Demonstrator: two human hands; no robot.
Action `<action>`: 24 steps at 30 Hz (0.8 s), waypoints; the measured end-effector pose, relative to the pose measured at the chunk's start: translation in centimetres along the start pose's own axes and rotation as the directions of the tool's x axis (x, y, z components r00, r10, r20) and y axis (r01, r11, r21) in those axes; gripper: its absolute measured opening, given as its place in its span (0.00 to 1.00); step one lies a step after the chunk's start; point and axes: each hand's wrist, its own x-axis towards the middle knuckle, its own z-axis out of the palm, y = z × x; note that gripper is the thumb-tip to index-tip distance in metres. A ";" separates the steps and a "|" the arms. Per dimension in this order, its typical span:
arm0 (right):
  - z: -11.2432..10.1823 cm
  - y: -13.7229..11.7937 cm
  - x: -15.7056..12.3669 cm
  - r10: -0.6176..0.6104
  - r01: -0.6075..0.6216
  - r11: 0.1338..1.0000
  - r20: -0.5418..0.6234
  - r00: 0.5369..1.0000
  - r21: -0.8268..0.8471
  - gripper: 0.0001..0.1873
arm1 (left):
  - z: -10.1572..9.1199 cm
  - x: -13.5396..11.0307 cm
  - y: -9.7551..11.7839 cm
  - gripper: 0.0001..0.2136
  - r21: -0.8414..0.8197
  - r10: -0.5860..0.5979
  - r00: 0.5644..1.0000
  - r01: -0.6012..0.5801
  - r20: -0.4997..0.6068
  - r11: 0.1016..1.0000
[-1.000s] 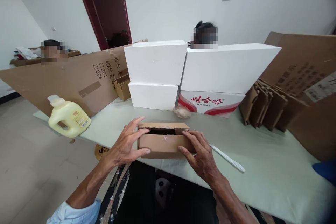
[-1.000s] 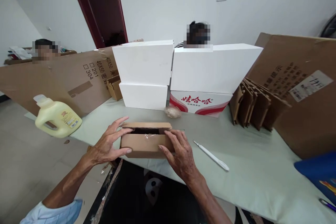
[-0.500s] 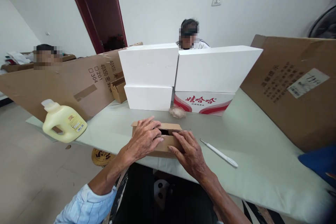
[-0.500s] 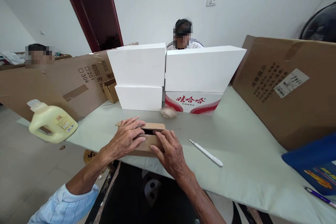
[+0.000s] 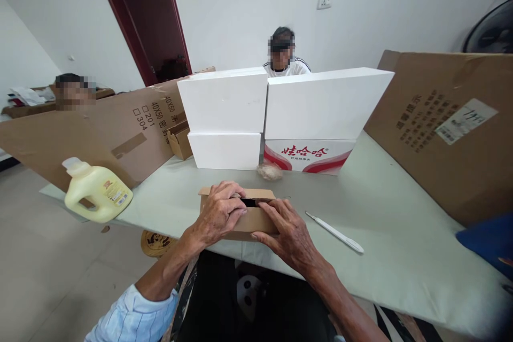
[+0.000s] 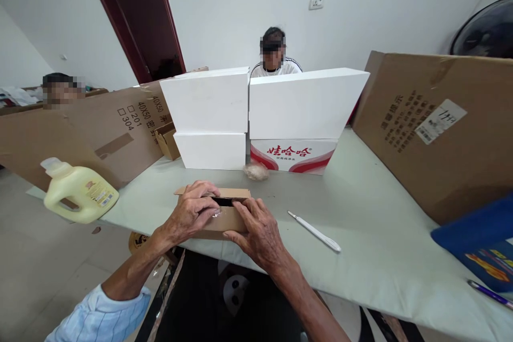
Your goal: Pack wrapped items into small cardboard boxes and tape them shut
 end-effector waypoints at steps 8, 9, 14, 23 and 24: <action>0.0 0.0 -0.1 0.014 -0.015 1.000 0.022 1.000 0.008 0.30 | -0.3 -0.3 1.5 0.09 -0.022 0.073 0.996 -0.072 0.044 0.997; 0.0 0.0 -0.1 0.016 -0.016 1.000 0.024 1.000 0.009 0.30 | -0.6 -0.3 1.8 0.09 -0.068 0.071 0.996 -0.068 0.049 0.995; 0.0 0.0 -0.4 0.043 -0.044 0.998 0.047 0.998 0.035 0.28 | -3.8 0.1 2.2 0.08 -0.285 -0.146 0.989 0.133 -0.027 0.949; 0.6 -0.8 -1.0 0.063 -0.055 0.995 -0.105 0.992 0.085 0.11 | -5.6 0.3 -0.4 0.09 -0.447 -0.511 0.842 0.530 0.174 0.721; 0.7 -1.0 -1.1 0.086 -0.076 0.993 -0.120 0.989 0.090 0.10 | -5.6 0.4 -0.5 0.09 -0.458 -0.516 0.831 0.548 0.207 0.699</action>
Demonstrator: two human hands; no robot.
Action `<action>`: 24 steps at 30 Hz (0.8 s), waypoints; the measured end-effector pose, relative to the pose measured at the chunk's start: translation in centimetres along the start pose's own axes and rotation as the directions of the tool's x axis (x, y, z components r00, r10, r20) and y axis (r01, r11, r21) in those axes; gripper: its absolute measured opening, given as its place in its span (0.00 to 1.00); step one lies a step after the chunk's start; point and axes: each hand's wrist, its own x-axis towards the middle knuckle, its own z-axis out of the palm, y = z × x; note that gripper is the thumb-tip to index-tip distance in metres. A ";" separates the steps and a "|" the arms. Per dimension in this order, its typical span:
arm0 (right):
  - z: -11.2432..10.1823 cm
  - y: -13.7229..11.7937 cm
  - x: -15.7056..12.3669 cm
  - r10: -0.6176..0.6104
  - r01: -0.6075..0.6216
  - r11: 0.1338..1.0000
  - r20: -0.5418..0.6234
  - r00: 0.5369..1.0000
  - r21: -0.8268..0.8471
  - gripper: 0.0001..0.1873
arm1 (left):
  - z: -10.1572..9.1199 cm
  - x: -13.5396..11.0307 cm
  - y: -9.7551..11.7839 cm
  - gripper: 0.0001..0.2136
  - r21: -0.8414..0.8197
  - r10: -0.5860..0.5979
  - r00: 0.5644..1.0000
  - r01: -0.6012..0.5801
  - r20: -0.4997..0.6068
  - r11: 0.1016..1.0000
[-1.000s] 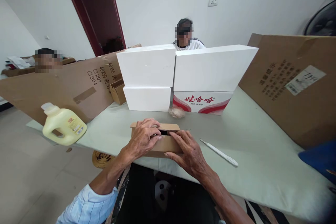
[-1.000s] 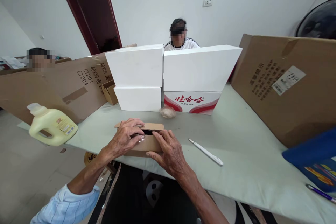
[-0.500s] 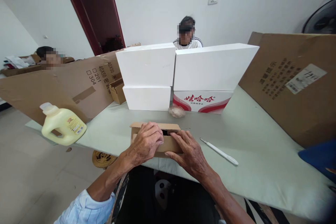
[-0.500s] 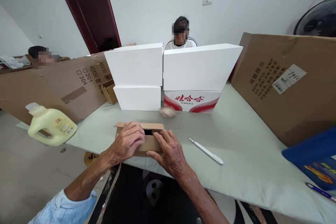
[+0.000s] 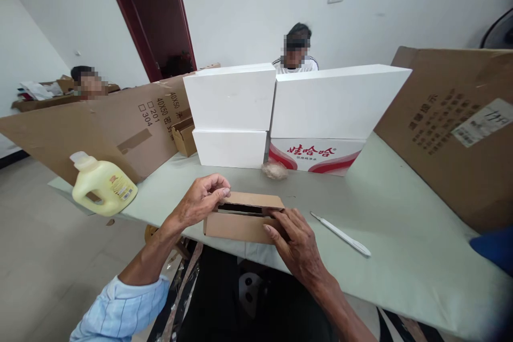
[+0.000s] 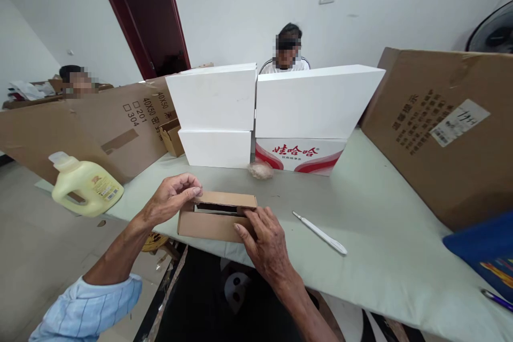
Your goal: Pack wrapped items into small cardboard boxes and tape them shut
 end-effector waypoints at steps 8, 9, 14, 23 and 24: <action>1.2 -1.7 -1.9 0.110 -0.115 0.993 -0.139 0.984 -0.030 0.09 | -0.4 0.6 0.1 0.10 -0.061 -0.022 0.983 0.033 0.181 0.998; 1.4 -1.9 -2.2 0.113 -0.119 0.992 -0.148 0.982 -0.035 0.10 | -0.4 0.4 -0.1 0.10 -0.070 -0.029 0.981 0.043 0.190 0.997; 2.2 -2.8 -3.3 0.127 -0.131 0.991 -0.175 0.976 -0.011 0.10 | 0.0 -0.9 -0.9 0.10 -0.097 -0.065 0.978 0.085 0.198 0.992; 2.7 -3.2 -3.5 0.162 -0.162 0.987 -0.186 0.969 0.019 0.13 | -0.4 -1.4 -1.5 0.11 -0.142 -0.113 0.969 0.146 0.218 0.979; 2.6 -3.2 -3.5 0.169 -0.167 0.986 -0.183 0.968 0.027 0.14 | -0.3 -1.4 -1.4 0.10 -0.132 -0.117 0.963 0.152 0.241 0.979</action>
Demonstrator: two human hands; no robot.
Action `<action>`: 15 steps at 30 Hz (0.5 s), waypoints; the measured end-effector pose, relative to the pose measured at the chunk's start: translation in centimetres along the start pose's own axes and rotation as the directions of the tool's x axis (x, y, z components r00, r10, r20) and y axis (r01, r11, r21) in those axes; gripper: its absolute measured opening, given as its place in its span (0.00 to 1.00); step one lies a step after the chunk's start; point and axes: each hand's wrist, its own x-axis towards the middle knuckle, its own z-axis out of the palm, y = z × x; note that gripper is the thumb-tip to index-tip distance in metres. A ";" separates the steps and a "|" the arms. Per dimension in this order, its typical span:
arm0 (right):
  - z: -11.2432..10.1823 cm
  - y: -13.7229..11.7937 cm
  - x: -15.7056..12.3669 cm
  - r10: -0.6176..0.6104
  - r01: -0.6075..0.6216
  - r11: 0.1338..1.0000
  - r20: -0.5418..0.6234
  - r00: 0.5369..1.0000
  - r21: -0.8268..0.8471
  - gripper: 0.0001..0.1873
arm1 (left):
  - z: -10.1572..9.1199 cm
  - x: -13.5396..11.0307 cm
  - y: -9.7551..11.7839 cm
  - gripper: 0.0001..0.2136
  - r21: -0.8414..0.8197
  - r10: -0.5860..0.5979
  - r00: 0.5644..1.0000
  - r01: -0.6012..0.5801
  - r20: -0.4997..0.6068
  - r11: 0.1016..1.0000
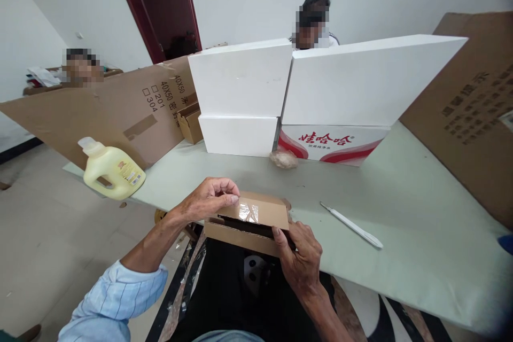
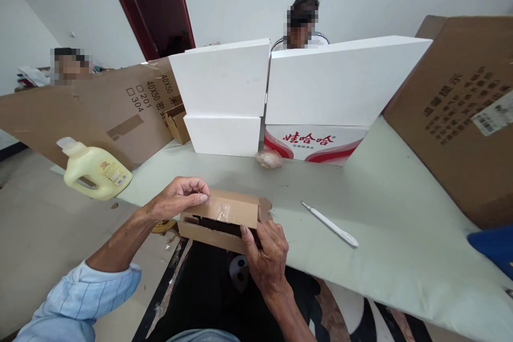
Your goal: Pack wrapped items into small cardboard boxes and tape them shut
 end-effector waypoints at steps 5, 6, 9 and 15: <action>-0.2 -0.2 0.2 0.015 -0.015 1.000 0.001 1.000 0.020 0.12 | 0.6 0.1 0.5 0.10 0.025 -0.027 0.997 0.025 0.072 0.999; -0.2 -0.2 0.2 0.020 -0.020 1.000 0.001 1.000 0.020 0.12 | 0.7 0.2 0.6 0.10 0.028 -0.036 0.997 0.034 0.066 0.999; -0.1 -0.2 0.1 0.045 -0.045 0.999 -0.007 0.999 0.022 0.15 | 0.6 0.3 0.6 0.10 0.011 -0.041 0.999 0.041 0.026 0.999; 0.0 -0.1 -0.7 0.031 -0.027 0.992 -0.028 0.999 0.124 0.15 | -0.4 -0.2 -0.7 0.13 -0.171 0.033 0.997 -0.045 -0.074 0.984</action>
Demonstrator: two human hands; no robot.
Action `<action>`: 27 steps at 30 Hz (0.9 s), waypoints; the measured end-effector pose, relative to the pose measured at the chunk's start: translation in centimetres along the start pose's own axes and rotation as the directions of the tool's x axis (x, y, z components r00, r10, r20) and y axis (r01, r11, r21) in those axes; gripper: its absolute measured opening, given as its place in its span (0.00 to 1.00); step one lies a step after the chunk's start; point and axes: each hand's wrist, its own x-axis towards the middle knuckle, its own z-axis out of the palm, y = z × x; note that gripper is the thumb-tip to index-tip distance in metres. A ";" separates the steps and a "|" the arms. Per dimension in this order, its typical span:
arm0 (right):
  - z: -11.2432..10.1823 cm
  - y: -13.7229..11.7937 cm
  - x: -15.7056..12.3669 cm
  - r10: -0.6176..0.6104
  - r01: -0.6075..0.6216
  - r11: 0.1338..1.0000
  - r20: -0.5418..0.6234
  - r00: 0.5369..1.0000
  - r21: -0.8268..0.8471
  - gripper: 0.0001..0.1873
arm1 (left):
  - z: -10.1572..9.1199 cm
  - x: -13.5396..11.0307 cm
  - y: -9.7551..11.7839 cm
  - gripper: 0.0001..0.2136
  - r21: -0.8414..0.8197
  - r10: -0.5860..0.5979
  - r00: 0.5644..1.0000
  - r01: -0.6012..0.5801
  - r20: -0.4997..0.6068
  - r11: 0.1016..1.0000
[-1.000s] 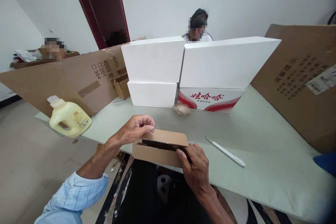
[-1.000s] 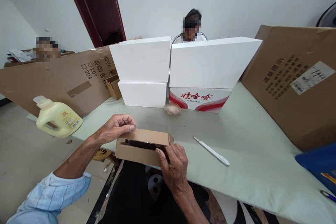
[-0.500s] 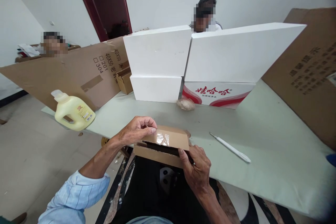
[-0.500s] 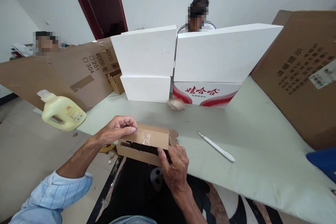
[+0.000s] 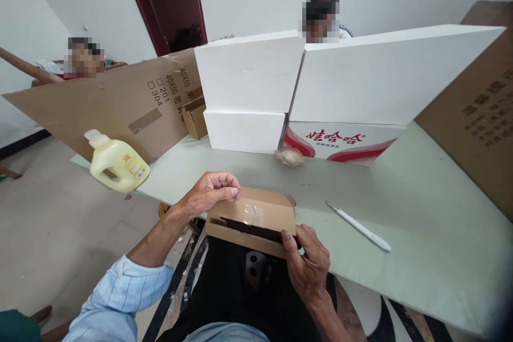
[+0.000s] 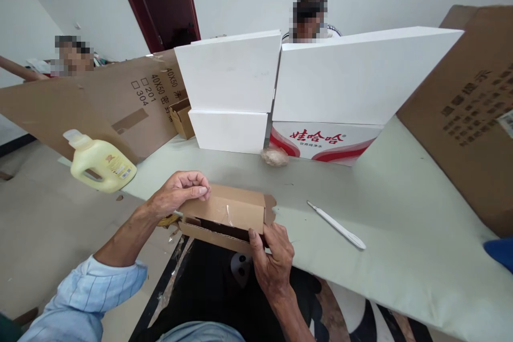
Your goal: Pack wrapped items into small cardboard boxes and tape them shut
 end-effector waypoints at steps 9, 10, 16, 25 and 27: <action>0.1 0.4 -0.8 0.040 -0.041 0.999 0.019 0.999 0.028 0.17 | 0.3 -0.8 -0.1 0.09 0.088 -0.046 0.996 0.040 0.072 0.995; 0.1 0.4 -0.7 0.042 -0.042 0.999 0.019 0.999 0.021 0.18 | 0.5 -0.8 0.0 0.09 0.123 -0.063 0.994 0.052 0.089 0.991; 0.0 0.0 -0.1 0.058 -0.058 0.998 0.014 0.998 -0.016 0.19 | 1.4 -0.8 1.0 0.07 0.297 -0.107 0.982 0.057 0.154 0.953; 0.4 0.0 -0.1 0.074 -0.075 0.997 -0.027 0.997 -0.021 0.16 | 2.4 -0.4 1.3 0.06 0.426 -0.090 0.984 0.016 0.155 0.905; 0.5 0.1 -0.1 0.071 -0.072 0.997 -0.036 0.997 -0.015 0.16 | 2.7 -0.3 1.5 0.05 0.458 -0.077 0.986 0.001 0.147 0.889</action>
